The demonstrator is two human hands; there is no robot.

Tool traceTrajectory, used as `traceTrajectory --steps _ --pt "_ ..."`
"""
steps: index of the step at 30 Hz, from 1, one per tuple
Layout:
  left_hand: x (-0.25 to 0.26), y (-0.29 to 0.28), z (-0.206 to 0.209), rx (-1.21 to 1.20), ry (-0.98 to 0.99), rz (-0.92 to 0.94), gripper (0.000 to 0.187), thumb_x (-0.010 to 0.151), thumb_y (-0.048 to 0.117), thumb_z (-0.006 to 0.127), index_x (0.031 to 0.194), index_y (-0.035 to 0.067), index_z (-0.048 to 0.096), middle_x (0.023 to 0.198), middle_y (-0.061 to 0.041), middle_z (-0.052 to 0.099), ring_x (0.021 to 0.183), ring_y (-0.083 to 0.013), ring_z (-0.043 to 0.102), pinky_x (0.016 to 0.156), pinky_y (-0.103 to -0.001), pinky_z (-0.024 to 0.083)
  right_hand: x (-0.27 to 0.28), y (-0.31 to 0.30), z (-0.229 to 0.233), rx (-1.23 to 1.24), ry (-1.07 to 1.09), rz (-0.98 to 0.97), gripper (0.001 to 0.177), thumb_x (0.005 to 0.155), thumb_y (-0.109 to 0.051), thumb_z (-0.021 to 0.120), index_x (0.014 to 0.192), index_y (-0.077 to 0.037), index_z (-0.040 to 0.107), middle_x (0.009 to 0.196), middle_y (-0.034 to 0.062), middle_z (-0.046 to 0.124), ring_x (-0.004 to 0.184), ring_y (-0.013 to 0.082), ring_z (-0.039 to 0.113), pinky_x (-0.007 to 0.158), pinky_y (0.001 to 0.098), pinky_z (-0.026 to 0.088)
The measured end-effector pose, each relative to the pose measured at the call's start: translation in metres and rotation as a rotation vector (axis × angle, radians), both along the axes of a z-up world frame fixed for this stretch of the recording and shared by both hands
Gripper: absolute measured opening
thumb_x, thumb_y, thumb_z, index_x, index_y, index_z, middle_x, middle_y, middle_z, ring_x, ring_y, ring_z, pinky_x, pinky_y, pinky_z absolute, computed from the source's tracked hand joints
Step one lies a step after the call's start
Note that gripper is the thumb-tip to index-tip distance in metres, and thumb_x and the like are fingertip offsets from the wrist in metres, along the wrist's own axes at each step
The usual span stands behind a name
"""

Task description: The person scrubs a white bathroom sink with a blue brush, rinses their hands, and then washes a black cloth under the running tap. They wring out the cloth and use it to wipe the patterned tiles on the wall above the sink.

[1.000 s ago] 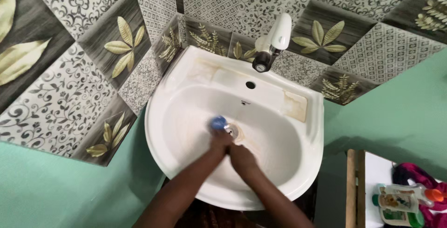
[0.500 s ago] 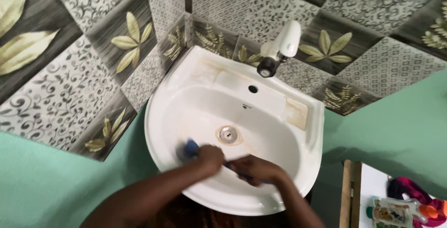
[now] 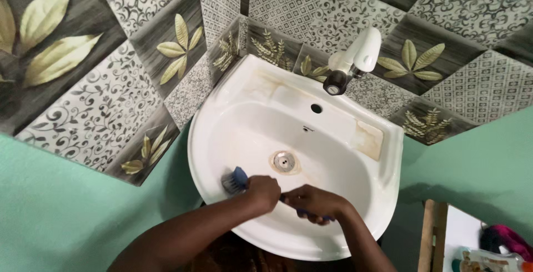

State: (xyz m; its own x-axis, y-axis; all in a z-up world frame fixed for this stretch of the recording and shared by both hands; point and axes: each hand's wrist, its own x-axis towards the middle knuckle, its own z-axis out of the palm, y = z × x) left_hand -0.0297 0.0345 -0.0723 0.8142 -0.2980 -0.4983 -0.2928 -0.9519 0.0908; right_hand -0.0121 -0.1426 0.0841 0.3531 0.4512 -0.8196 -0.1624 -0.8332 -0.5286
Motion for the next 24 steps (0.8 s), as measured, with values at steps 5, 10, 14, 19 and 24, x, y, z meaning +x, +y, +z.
traceTrajectory --steps 5,10,14,19,24 --pt "0.061 0.052 -0.019 0.147 -0.248 0.052 0.009 0.087 0.014 0.073 0.093 0.013 0.080 0.099 -0.008 0.077 0.101 -0.0279 0.070 0.094 -0.050 0.047 0.007 0.074 -0.051 0.219 -0.286 -0.364 0.042 0.102 -0.036 0.050 0.139 -0.019 0.061 0.062 -0.0002 0.056 0.039 0.0116 0.042 0.034 0.0315 0.034" --pt "0.045 0.034 -0.042 0.245 -0.268 -0.013 0.016 0.089 0.003 0.070 0.095 0.012 0.082 0.098 -0.009 0.081 0.093 -0.0252 0.074 0.092 -0.048 0.050 -0.021 0.072 -0.041 0.055 -0.451 -0.135 0.043 0.107 -0.042 0.044 0.133 -0.015 0.065 0.052 0.0040 0.054 0.035 0.0180 0.050 0.038 0.0328 0.042" --pt "-0.009 -0.013 -0.003 -0.072 0.080 0.021 0.019 0.091 0.013 0.066 0.104 0.012 0.080 0.109 -0.012 0.075 0.107 -0.0317 0.072 0.084 -0.046 0.059 -0.017 0.010 0.000 -0.063 -0.221 0.117 0.041 0.103 -0.042 0.051 0.138 -0.026 0.066 0.057 0.0069 0.052 0.040 0.0180 0.051 0.041 0.0393 0.043" --pt "0.011 0.018 -0.014 -0.156 -0.045 0.157 0.017 0.092 0.016 0.065 0.099 0.015 0.080 0.109 -0.011 0.075 0.109 -0.0324 0.071 0.086 -0.048 0.058 -0.001 0.039 -0.023 -0.079 -0.365 0.234 0.068 0.116 -0.050 0.040 0.095 0.006 0.073 0.062 0.0137 0.066 0.043 0.0215 0.062 0.044 0.0349 0.052" --pt "0.064 0.091 -0.057 -0.030 -0.757 -0.030 0.018 0.079 0.022 0.072 0.088 0.009 0.080 0.101 -0.017 0.075 0.109 -0.0344 0.066 0.100 -0.047 0.054 -0.006 0.108 -0.044 0.028 -0.446 0.033 0.049 0.111 -0.044 0.043 0.108 -0.004 0.070 0.062 0.0134 0.066 0.045 0.0228 0.064 0.046 0.0372 0.053"
